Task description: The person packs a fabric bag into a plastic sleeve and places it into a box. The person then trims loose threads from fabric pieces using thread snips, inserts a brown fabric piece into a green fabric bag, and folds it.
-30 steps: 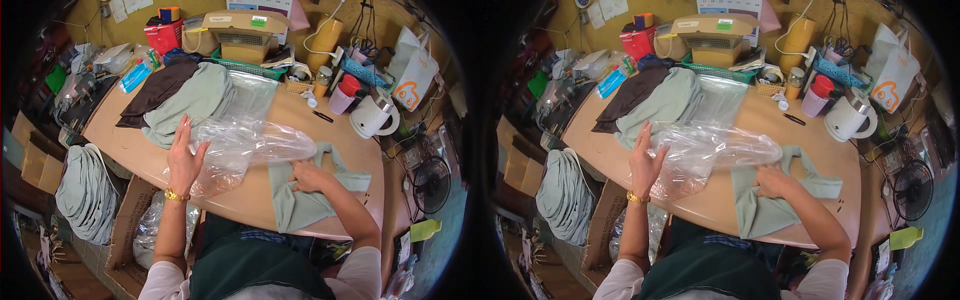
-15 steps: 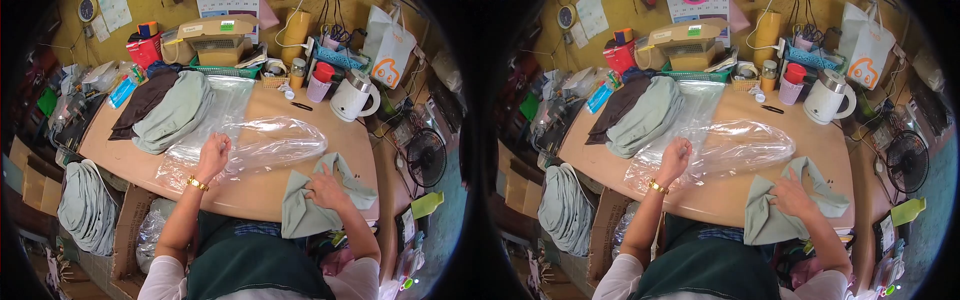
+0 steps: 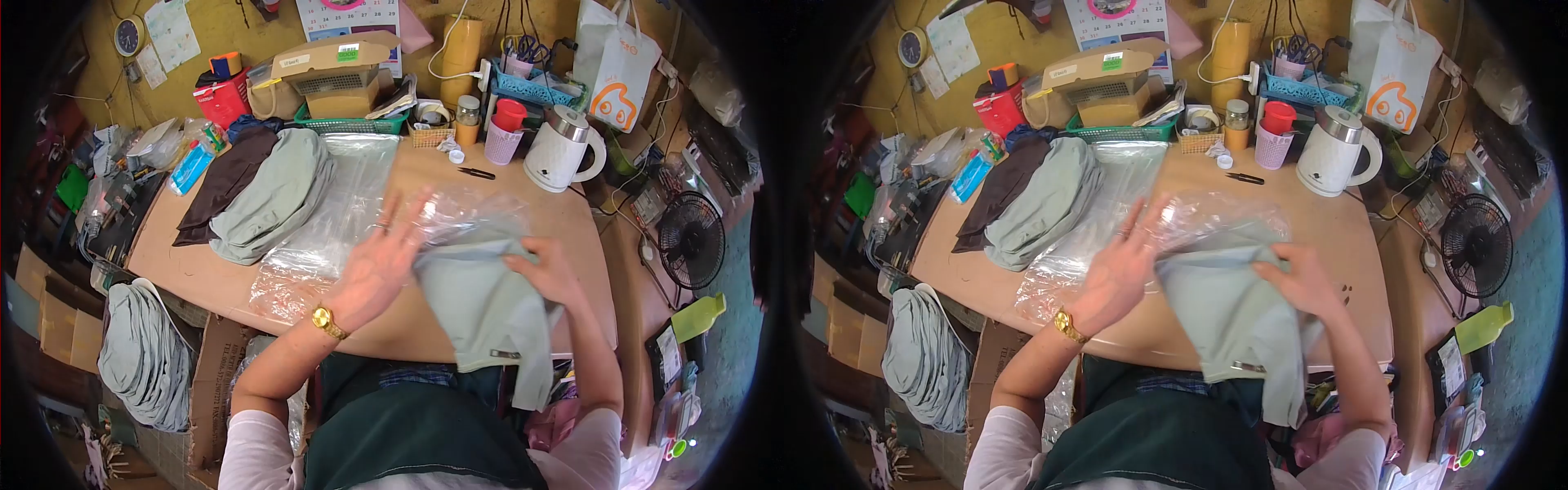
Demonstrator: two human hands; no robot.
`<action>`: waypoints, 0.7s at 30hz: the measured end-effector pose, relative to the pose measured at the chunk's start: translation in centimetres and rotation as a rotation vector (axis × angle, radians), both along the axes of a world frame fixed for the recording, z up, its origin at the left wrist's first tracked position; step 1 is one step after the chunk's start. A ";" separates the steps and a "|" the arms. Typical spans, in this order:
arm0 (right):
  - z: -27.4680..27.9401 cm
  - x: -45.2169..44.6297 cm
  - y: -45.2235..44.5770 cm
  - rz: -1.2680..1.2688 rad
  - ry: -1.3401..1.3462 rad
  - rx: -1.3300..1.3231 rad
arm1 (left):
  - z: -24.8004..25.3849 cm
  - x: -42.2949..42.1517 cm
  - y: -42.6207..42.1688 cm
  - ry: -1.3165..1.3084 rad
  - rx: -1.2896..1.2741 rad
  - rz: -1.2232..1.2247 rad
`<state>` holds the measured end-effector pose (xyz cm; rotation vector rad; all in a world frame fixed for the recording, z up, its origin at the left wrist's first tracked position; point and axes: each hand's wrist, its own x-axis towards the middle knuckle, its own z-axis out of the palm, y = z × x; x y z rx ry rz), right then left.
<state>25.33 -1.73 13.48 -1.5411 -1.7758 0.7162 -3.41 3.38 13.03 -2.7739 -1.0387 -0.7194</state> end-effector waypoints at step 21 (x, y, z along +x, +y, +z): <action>-1.8 -7.2 4.8 -0.447 -0.810 0.771 | -1.2 2.0 -6.2 -0.206 -0.330 -0.180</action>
